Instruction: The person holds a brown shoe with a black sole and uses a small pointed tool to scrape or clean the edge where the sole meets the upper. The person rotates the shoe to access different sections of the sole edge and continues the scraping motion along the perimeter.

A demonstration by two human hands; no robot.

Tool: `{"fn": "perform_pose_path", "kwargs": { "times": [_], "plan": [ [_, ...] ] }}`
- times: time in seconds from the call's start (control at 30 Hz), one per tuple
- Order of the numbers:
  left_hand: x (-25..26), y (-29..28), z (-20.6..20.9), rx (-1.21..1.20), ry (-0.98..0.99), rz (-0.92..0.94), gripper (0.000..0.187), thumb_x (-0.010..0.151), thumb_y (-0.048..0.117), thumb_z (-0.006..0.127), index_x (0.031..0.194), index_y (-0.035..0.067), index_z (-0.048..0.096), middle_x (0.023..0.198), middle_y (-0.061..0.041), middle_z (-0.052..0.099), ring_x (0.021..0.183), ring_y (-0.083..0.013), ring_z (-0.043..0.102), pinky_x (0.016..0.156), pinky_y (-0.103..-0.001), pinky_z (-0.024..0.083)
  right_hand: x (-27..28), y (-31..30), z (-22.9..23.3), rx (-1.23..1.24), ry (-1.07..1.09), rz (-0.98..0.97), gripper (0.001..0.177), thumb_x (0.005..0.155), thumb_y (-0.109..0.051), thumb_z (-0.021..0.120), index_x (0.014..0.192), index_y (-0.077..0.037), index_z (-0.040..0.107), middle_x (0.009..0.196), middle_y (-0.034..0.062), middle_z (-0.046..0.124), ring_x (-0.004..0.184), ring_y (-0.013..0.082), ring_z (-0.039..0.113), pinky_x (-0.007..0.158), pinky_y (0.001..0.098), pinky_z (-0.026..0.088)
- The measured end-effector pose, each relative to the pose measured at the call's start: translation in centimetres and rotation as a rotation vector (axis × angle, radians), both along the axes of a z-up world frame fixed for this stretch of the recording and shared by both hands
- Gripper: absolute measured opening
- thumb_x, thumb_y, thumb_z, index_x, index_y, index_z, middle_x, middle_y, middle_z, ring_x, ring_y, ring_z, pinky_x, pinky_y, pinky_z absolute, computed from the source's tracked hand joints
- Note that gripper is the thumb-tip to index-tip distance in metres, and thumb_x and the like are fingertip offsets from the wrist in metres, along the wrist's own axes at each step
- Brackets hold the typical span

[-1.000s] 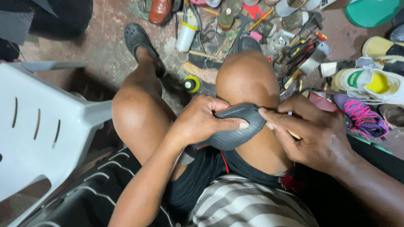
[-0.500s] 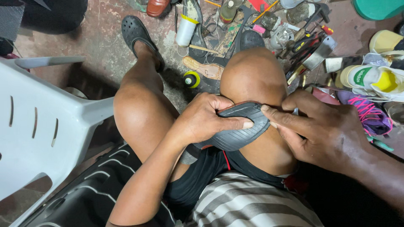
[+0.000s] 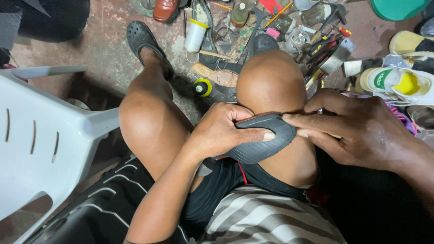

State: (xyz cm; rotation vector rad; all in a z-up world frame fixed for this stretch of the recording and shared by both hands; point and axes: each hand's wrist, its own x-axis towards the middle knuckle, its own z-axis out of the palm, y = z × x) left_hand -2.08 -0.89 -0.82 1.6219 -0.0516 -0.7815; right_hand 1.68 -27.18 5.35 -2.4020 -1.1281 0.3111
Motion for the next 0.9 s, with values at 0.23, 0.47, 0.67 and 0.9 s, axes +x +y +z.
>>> {"fn": "perform_pose_path", "kwargs": {
  "times": [0.23,0.47,0.67,0.9],
  "plan": [
    [-0.8,0.0,0.2,0.001,0.014,0.018,0.032,0.080,0.034,0.085,0.078,0.003,0.077,0.062,0.003,0.065,0.059,-0.0007,0.054,0.050,-0.026,0.046,-1.3,-1.9,1.0,0.213,0.313,-0.267,0.035,0.087,-0.014,0.072,0.121,-0.009,0.073,0.095,0.0039,0.069,0.081,0.0135,0.066,0.069,0.0266,0.052],
    [-1.4,0.2,0.1,-0.136,-0.047,0.105,0.029,0.083,0.030,0.084,0.082,0.003,0.075,0.069,0.004,0.065,0.061,-0.0023,0.058,0.051,-0.025,0.046,-4.9,-0.3,-1.1,0.649,0.571,-0.581,0.028,0.095,-0.010,0.068,0.122,-0.004,0.064,0.104,0.0009,0.063,0.084,0.0080,0.059,0.074,0.0222,0.049],
    [-3.5,-0.1,0.9,-0.252,-0.079,0.291,0.026,0.088,0.027,0.080,0.087,0.002,0.073,0.071,0.004,0.066,0.062,-0.0034,0.056,0.054,-0.024,0.046,-7.6,2.8,-2.9,0.707,0.619,-0.635,0.042,0.087,-0.006,0.074,0.124,-0.003,0.053,0.092,-0.0017,0.056,0.076,0.0049,0.052,0.067,0.0213,0.043],
    [-4.7,0.2,2.6,0.079,-0.582,0.430,0.030,0.081,0.025,0.084,0.102,0.006,0.073,0.077,-0.002,0.062,0.066,-0.0121,0.055,0.061,-0.028,0.045,-7.2,5.2,-3.8,0.773,0.685,-0.711,0.036,0.094,-0.004,0.068,0.125,-0.006,0.050,0.077,-0.0028,0.056,0.059,0.0019,0.050,0.051,0.0190,0.039]
  ]
}}
